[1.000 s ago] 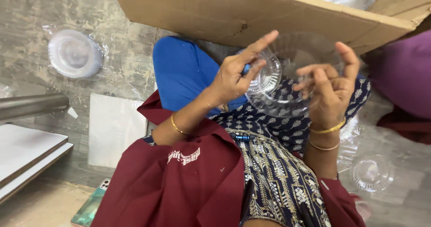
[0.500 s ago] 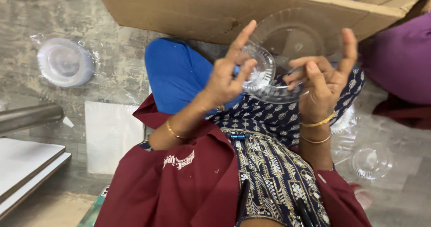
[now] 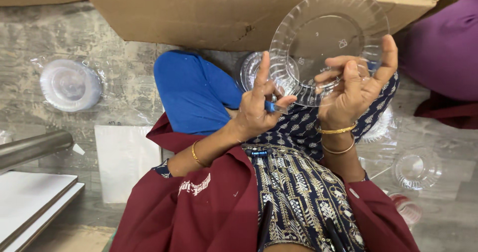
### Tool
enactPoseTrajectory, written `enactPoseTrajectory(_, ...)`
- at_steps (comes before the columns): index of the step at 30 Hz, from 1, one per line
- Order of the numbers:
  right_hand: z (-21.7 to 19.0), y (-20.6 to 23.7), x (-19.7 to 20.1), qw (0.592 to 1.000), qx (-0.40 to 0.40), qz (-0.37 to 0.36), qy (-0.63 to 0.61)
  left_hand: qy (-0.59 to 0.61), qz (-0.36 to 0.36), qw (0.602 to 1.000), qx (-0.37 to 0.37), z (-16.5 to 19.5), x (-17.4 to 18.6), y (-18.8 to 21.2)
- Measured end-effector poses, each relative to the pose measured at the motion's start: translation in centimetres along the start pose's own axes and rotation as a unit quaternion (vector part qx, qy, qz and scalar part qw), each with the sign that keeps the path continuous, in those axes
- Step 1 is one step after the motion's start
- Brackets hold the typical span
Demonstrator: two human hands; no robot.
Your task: The person sits on the floor and uses a small blue cutter to trim the edges of clear plastic plates. They pick up each plate, rotate it while cutting, and place the trimmed plate aside. The process is repeated for multiple plates.
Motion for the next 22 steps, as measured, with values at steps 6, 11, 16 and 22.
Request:
enactPoseTrajectory(6, -0.4, 0.0, -0.5, 1.000, 0.023, 0.017, 0.011, -0.049, -0.012, 0.998, -0.043, 0.2, -0.4, 0.0)
enactPoseTrajectory(11, 0.0, -0.4, 0.2, 0.999, 0.037, 0.032, -0.011, -0.059, -0.042, 0.996, -0.050, 0.5, -0.9, 0.5)
enactPoseTrajectory(16, 2.1, -1.0, 3.7, 0.996, 0.050, 0.071, 0.003, -0.041, -0.114, 0.992, -0.045, 0.6, -1.3, 1.3)
enactPoseTrajectory(22, -2.0, -4.7, 3.8, 0.964, 0.083, 0.235, 0.093, -0.050, -0.107, 0.991, -0.058, 0.2, -0.4, 1.1)
Point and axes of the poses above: each hand's wrist, its own y-axis away from the middle knuckle, its own x-axis out of the back of the hand, z = x × y, the point moved 1 cm from there along -y, towards the middle knuckle, and after that the axes turned 9 degrees about y, right-handed, at the moved point
